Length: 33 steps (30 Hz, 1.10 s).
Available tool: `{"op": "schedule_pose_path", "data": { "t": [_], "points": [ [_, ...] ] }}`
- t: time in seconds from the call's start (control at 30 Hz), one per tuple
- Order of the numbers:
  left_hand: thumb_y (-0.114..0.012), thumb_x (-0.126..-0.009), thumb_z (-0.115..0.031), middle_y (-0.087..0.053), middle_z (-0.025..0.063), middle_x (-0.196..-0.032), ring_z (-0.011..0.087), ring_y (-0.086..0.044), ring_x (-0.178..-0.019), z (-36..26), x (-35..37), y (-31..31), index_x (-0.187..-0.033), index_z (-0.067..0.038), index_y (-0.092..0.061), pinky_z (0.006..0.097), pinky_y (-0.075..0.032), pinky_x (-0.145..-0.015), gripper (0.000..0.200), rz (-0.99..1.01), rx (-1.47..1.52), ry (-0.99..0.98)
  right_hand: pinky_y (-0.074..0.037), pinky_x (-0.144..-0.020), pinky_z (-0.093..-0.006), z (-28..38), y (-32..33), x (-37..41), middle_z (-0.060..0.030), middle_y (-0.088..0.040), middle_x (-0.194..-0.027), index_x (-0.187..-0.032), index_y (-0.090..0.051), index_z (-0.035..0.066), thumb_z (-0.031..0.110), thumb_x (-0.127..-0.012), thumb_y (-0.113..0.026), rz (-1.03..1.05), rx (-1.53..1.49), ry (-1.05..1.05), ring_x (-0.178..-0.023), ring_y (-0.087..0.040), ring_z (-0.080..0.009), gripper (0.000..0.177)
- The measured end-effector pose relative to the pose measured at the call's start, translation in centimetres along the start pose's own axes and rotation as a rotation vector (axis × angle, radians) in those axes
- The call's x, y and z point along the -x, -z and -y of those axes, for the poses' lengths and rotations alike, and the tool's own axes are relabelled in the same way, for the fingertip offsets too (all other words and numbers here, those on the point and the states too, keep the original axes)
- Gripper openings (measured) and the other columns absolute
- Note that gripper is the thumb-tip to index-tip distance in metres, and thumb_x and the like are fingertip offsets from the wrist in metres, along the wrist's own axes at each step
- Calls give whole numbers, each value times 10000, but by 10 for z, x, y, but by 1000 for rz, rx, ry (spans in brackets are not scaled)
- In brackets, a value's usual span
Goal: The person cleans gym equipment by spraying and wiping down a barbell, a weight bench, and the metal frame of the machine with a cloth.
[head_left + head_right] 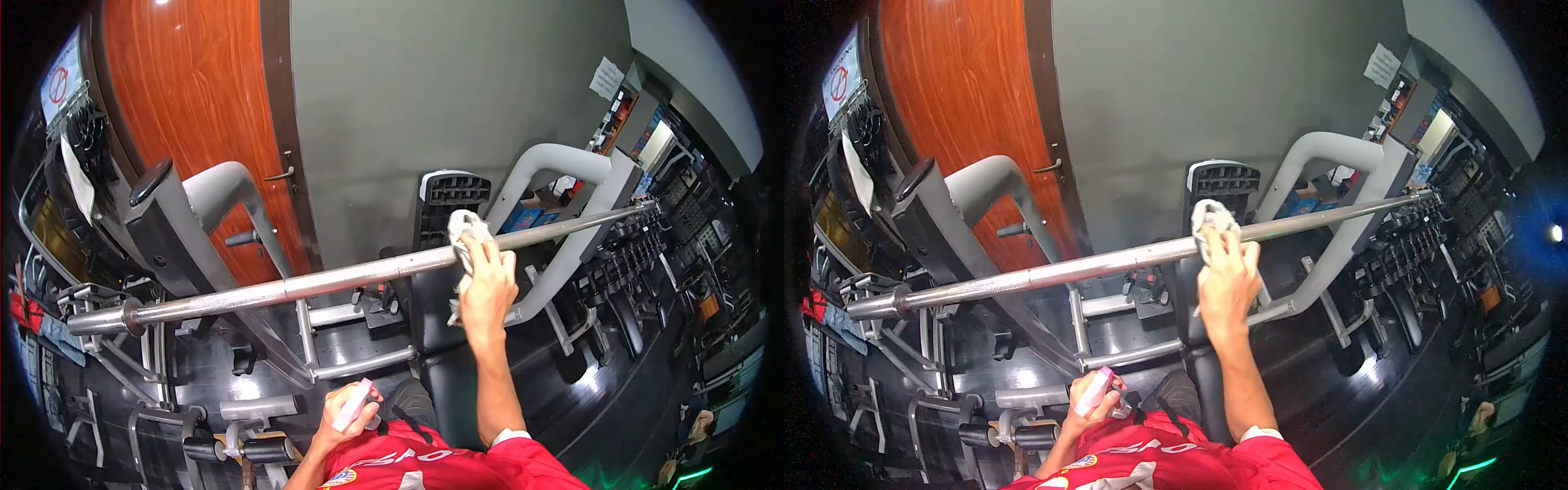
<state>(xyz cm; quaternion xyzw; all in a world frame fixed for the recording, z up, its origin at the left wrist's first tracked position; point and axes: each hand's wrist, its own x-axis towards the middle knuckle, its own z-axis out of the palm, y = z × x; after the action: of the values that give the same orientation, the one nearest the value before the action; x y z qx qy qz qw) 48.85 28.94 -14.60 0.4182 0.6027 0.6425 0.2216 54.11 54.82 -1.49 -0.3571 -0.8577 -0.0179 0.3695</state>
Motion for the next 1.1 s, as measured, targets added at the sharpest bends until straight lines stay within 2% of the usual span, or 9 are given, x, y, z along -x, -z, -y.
{"op": "schedule_pose_path", "data": {
  "t": [0.17, 0.3, 0.5, 0.57, 0.7, 0.8, 0.9, 0.97, 1.1],
  "points": [
    [-657, -765, -16, -669, 122, -822, 217, -670, -729, 3, 2, -2, -915, 25, -611, 303, -524, -653, 162, -19, -34, -47, -524, -654, -369, 56, -8, 32, -26, -582, -939, -1124, -633, 181, 19, -647, -585, 105, -249, 267, -846, -532, -247, 507],
    [-656, -768, -16, -668, 114, -814, 219, -667, -717, -5, 6, -3, -913, 24, -612, 304, -524, -645, 157, -65, 1, 27, -505, -750, -382, 97, -16, 62, -104, -614, -909, -1092, -628, 99, -34, -613, -522, 356, -946, 396, -819, -583, -280, 508],
    [-637, -788, 1, -669, 93, -803, 150, -636, -571, -7, 19, 2, -911, 18, -604, 262, -504, -539, 128, -130, -24, 28, -504, -799, -365, 33, -98, 87, -132, -647, -987, -1019, -613, 13, 105, -889, -433, 993, -1227, -531, -898, -629, -224, 240],
    [-631, -799, 3, -669, 87, -802, 121, -615, -521, -5, 21, 3, -911, 14, -601, 244, -489, -500, 116, -152, 4, 28, -515, -789, -363, 12, -78, 71, -109, -641, -957, -1020, -611, 79, 203, -906, -440, 642, -1661, -1217, -862, -629, -232, 240],
    [-631, -803, 0, -670, 85, -803, 124, -619, -529, 1, 25, 5, -914, 16, -601, 248, -492, -500, 115, -154, 21, 56, -533, -758, -398, -54, -60, 33, -101, -626, -941, -1121, -539, 93, 354, -959, -417, 125, -1967, -1139, -830, -628, -246, 330],
    [-632, -805, 0, -670, 83, -802, 124, -620, -532, 1, 21, 7, -916, 18, -601, 249, -494, -503, 117, -118, -21, 25, -524, -762, -381, -73, -65, 26, -57, -615, -873, -1149, -537, 89, 343, -944, -499, 154, -2195, -804, -784, -609, -230, 328],
    [-631, -805, 5, -670, 85, -807, 124, -622, -538, 0, 22, 8, -925, 22, -602, 250, -494, -503, 125, -90, -44, 3, -514, -763, -366, -1, -62, 29, -32, -551, -954, -1261, -447, 98, 232, -958, -507, -342, -1845, -913, -837, -559, -168, 337],
    [-635, -806, 3, -668, 91, -813, 124, -623, -543, 1, 21, 8, -937, 25, -603, 248, -493, -502, 137, -119, -35, -43, -396, -993, -359, 14, -71, 53, -87, -403, -1371, -1459, -221, 78, 183, -1000, -413, -169, -1733, -771, -1198, -451, -192, 509],
    [-637, -805, 6, -665, 102, -827, 120, -621, -551, -8, 20, 10, -936, 36, -606, 240, -483, -500, 137, -76, -39, 28, -501, -858, -328, 55, -39, 72, -110, -597, -1089, -1271, -425, 40, 156, -998, -402, 112, -1859, -750, -967, -608, -191, 297]
  ]
}}
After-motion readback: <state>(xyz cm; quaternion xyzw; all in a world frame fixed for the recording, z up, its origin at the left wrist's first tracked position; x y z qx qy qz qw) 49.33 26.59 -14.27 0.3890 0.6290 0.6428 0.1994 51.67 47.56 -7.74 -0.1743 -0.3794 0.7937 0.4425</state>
